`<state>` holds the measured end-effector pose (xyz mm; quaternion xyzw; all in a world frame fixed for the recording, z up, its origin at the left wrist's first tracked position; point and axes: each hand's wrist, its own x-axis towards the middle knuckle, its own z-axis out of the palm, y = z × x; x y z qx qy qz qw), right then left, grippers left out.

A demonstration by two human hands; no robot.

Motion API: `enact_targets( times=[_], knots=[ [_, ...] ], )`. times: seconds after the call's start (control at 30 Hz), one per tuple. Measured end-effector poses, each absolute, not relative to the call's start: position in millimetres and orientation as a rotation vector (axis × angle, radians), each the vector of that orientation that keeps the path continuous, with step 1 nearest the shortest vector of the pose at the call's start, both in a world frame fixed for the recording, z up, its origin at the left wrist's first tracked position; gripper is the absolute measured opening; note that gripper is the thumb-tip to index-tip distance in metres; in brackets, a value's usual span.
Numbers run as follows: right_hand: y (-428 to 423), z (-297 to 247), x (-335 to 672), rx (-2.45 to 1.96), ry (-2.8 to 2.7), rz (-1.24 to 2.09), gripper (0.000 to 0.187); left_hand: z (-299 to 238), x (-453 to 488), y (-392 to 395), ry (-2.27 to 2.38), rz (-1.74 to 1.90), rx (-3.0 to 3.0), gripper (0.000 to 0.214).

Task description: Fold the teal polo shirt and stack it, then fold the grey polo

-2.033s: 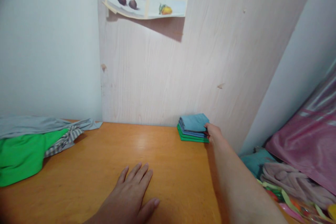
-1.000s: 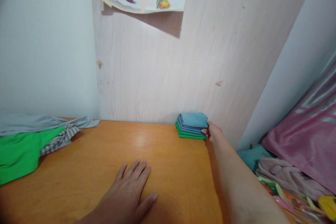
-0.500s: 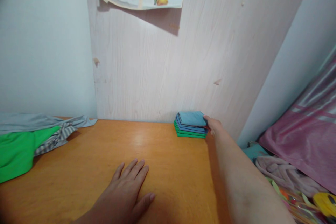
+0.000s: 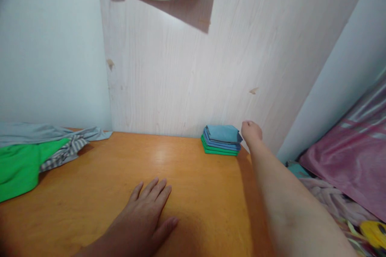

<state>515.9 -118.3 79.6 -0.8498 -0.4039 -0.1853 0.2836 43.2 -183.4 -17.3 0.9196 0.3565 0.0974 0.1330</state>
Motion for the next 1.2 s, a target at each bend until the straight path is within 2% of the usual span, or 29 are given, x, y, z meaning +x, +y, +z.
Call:
enact_targets(
  times=[0.1, 0.33, 0.53, 0.87, 1.2],
  knots=[
    [-97, 87, 505, -2.309, -1.204, -0.471, 0.052, -16, 43, -183, 1.03, 0.279, 2.675, 0.075],
    [-63, 64, 479, -2.396, -1.55, -0.31, 0.06, -15, 42, -183, 1.019, 0.277, 2.678, 0.075],
    [-60, 40, 473, -2.522, -1.603, -0.157, 0.068, -18, 42, -185, 1.029, 0.312, 2.681, 0.075],
    [-64, 40, 467, -2.578, -1.618, -0.152, 0.07, -22, 43, -182, 1.019, 0.325, 2.692, 0.074],
    [-47, 67, 442, -2.472, -1.752, -0.192, 0.063, -23, 42, -183, 1.008, 0.35, 2.664, 0.076]
  ],
)
